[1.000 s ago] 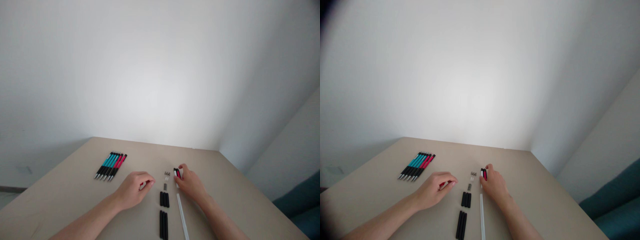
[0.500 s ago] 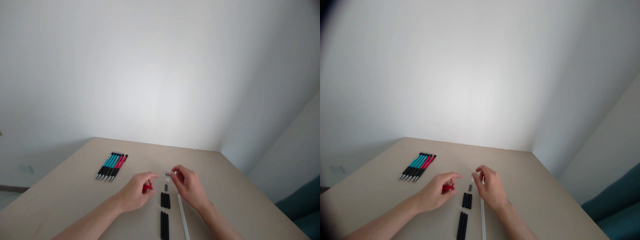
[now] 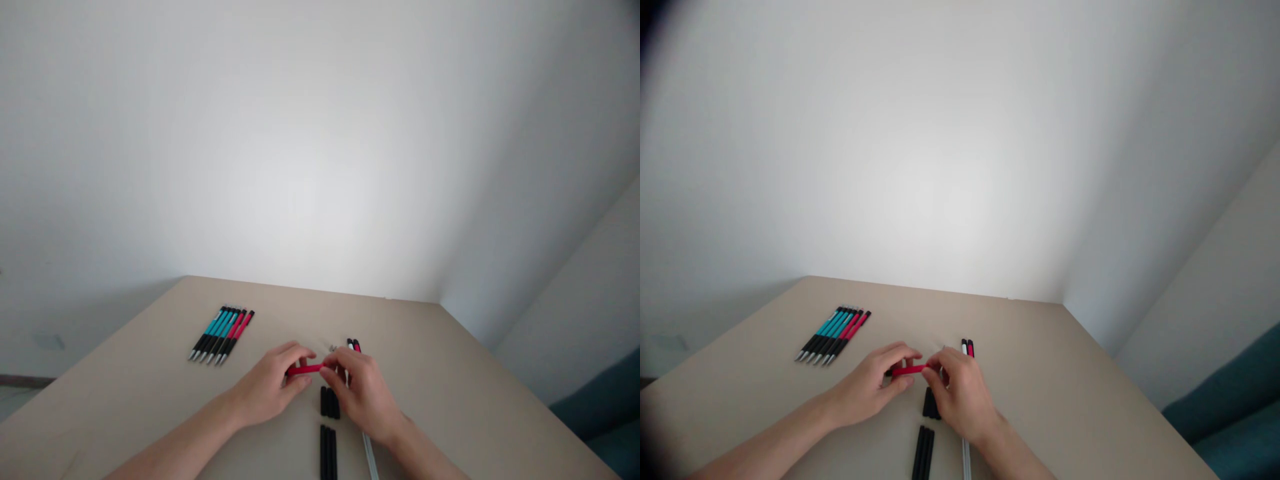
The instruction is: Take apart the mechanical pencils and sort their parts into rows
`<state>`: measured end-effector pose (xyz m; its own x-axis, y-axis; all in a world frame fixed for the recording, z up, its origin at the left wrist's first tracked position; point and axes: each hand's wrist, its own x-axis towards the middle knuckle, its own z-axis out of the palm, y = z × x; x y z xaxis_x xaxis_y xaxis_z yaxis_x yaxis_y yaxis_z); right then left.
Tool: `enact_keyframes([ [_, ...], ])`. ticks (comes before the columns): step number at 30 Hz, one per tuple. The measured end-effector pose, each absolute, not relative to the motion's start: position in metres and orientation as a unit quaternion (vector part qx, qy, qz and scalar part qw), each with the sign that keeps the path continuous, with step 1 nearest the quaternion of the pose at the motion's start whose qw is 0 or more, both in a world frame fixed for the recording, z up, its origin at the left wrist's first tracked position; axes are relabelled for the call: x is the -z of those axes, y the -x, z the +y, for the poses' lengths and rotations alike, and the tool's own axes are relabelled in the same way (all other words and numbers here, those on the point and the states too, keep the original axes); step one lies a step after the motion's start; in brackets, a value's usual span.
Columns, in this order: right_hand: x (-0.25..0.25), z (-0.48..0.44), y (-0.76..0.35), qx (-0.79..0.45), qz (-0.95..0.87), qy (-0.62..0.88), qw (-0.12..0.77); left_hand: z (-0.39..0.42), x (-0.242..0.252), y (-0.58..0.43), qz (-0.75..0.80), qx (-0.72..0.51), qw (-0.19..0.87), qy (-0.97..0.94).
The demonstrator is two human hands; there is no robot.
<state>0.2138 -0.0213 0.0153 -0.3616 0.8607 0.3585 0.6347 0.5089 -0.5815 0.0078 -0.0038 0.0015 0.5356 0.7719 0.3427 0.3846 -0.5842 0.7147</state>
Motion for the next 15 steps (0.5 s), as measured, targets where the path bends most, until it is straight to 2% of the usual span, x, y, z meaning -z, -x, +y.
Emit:
enact_keyframes([
  [3, -0.0138, -0.0153, -0.2209, -0.195, -0.764, 0.506, 0.349, 0.0019, -0.0032, -0.0069, 0.383, -0.36, 0.248, -0.814],
  [8, -0.0117, -0.0099, -0.2213, -0.247, -0.77, 0.497, 0.315, 0.0042, -0.0045, -0.0074, 0.374, -0.434, 0.226, -0.788],
  [15, -0.0096, -0.012, -0.2167, -0.239, -0.782, 0.496, 0.291, -0.0008, -0.0085, -0.0072, 0.356, -0.461, 0.218, -0.783],
])
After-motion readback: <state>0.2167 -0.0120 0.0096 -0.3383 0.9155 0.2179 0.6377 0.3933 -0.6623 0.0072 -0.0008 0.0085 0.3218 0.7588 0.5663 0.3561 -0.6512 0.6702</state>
